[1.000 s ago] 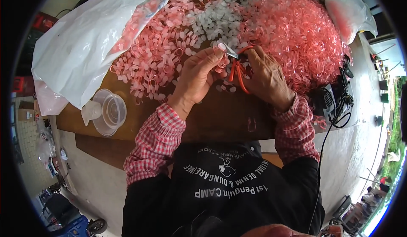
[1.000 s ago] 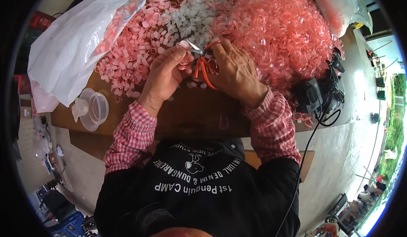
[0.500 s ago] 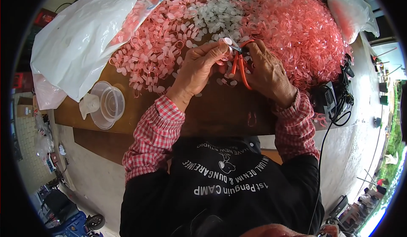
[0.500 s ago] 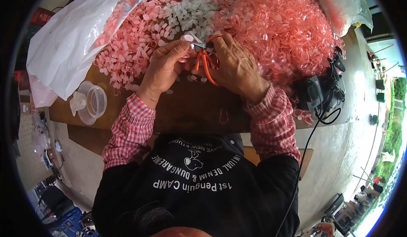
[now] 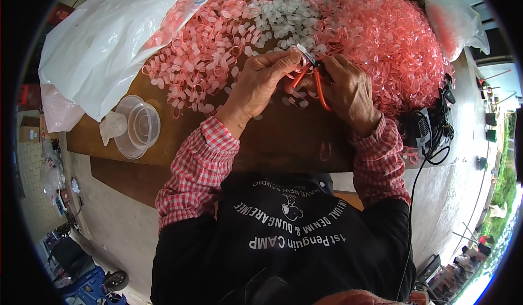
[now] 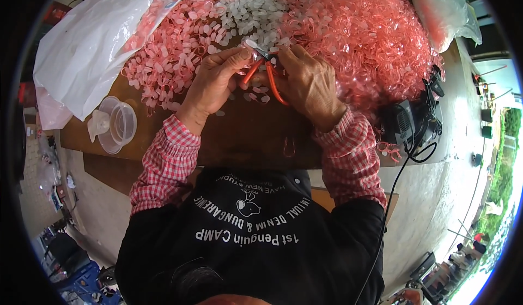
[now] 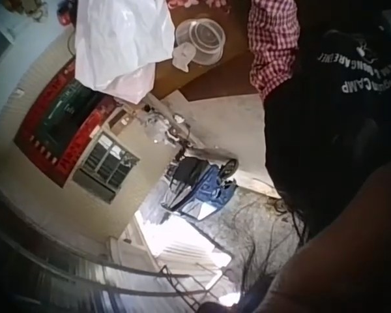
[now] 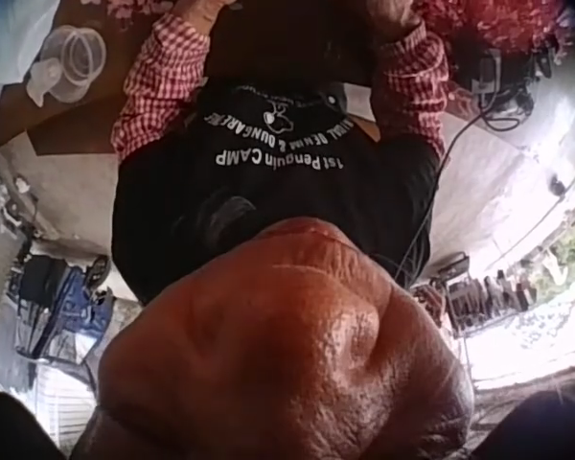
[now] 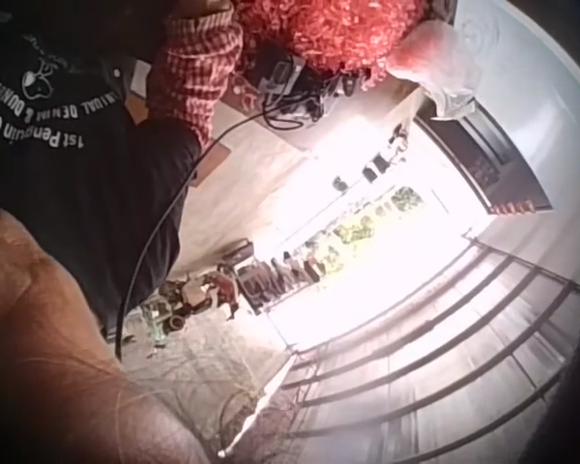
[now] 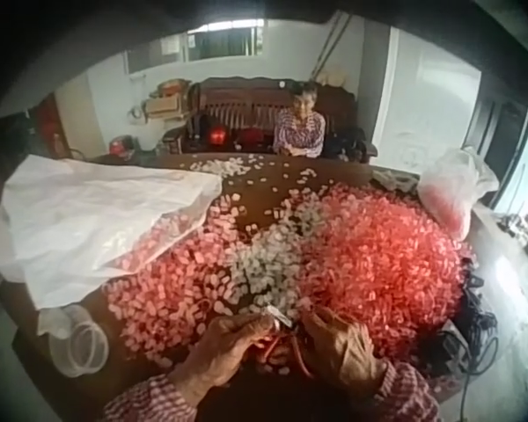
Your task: Trimming excess material from small plastic flower-shaped components using scissors.
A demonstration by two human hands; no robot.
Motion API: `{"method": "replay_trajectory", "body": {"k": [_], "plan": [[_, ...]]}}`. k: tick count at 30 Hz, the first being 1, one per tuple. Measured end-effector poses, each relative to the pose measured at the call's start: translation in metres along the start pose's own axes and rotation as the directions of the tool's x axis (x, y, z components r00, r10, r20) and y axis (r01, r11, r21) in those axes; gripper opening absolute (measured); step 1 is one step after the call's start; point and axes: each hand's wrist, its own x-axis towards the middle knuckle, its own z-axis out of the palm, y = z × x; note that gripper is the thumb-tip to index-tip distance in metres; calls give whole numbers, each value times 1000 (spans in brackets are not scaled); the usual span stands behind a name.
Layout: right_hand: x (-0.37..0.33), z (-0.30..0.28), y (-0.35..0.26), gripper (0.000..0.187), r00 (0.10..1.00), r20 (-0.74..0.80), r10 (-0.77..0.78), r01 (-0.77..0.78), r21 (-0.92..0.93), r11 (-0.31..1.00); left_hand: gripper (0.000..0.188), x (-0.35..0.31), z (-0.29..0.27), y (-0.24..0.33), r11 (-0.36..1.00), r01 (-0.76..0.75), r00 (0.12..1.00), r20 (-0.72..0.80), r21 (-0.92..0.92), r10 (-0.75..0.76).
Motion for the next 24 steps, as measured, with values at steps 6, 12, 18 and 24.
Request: {"method": "replay_trajectory", "body": {"k": [6,12,18,24], "plan": [[-1,-1,0,29,999,5,51,-51,181,982,32,1,1,-2,997,-70,997,-21,44,71],[2,7,9,23,962,26,271,-210,705,678,34,-4,8,10,978,4,999,31,208,-11],[3,3,11,21,949,223,223,-309,795,522,31,-4,7,8,977,18,996,80,212,-36],[1,4,8,23,967,153,204,-252,693,676,20,-4,8,-2,938,-178,984,55,299,169]]}}
